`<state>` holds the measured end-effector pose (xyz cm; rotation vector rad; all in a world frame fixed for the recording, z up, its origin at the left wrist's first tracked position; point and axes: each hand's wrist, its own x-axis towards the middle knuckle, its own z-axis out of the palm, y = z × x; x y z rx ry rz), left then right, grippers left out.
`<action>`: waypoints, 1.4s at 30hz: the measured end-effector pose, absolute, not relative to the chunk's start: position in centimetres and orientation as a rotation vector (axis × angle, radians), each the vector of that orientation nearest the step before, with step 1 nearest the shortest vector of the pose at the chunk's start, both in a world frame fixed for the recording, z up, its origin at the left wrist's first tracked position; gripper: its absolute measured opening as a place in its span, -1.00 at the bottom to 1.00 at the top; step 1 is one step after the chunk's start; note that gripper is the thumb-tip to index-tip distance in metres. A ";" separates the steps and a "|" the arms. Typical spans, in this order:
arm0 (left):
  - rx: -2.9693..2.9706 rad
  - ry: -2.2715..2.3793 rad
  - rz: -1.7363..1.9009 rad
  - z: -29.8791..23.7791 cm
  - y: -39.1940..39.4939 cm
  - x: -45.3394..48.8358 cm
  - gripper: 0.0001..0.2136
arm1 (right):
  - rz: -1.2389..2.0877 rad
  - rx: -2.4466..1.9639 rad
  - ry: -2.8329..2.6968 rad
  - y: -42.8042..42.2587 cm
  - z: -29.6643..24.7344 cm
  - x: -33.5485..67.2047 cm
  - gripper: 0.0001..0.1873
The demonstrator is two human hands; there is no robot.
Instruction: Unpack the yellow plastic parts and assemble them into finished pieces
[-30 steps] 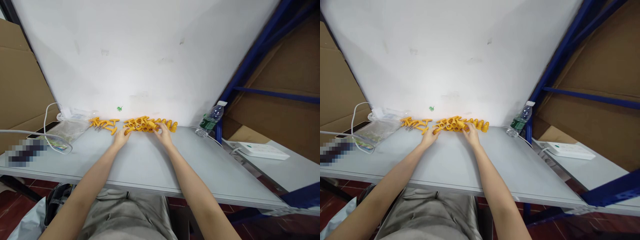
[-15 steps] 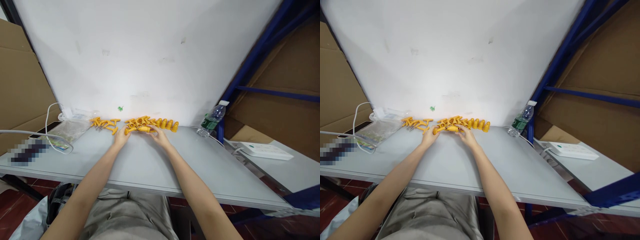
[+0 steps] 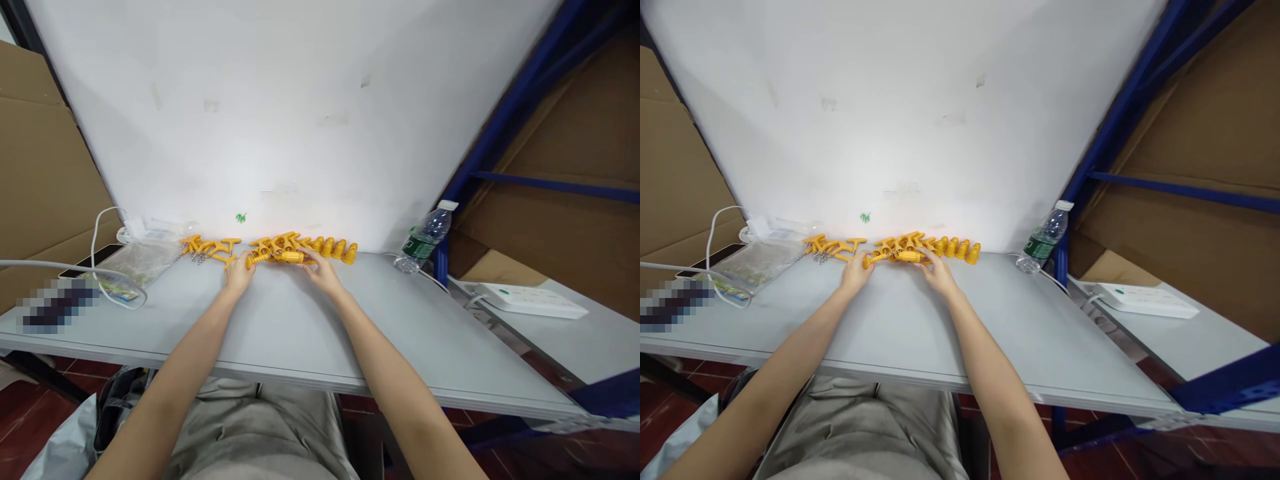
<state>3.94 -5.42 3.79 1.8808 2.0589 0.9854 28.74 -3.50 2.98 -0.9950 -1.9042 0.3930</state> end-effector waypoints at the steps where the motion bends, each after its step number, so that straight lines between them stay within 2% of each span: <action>1: 1.883 2.060 0.991 3.8 -5.4 3.9 -0.70 | 0.398 -0.998 -1.900 -3.5 2.9 28.8 -0.54; 9: 1.872 2.015 1.049 3.8 -5.4 3.9 -0.70 | 0.400 -1.002 -1.860 -3.2 2.7 29.0 -0.53; 14: 1.966 1.969 1.004 4.5 -6.2 4.5 -0.64 | 0.358 -0.983 -1.948 -3.8 3.2 28.2 -0.56; 18: 2.056 1.863 1.100 5.0 -6.8 4.8 -0.61 | 0.357 -0.953 -1.987 -4.3 4.0 27.7 -0.53; 22: 2.040 1.751 1.215 5.3 -6.9 4.6 -0.61 | 0.471 -0.943 -1.969 -4.5 4.6 27.7 -0.44; 30: 2.088 1.617 1.222 5.4 -7.1 4.8 -0.59 | 0.934 -1.028 -1.699 -5.4 5.5 26.6 -0.33; 35: 2.039 1.648 1.254 5.0 -7.0 5.1 -0.59 | 0.952 -1.144 -1.608 -5.7 5.9 26.1 -0.29; 42: 2.042 1.725 1.200 5.2 -6.7 4.7 -0.61 | 0.977 -0.933 -1.738 -5.8 6.4 27.4 -0.33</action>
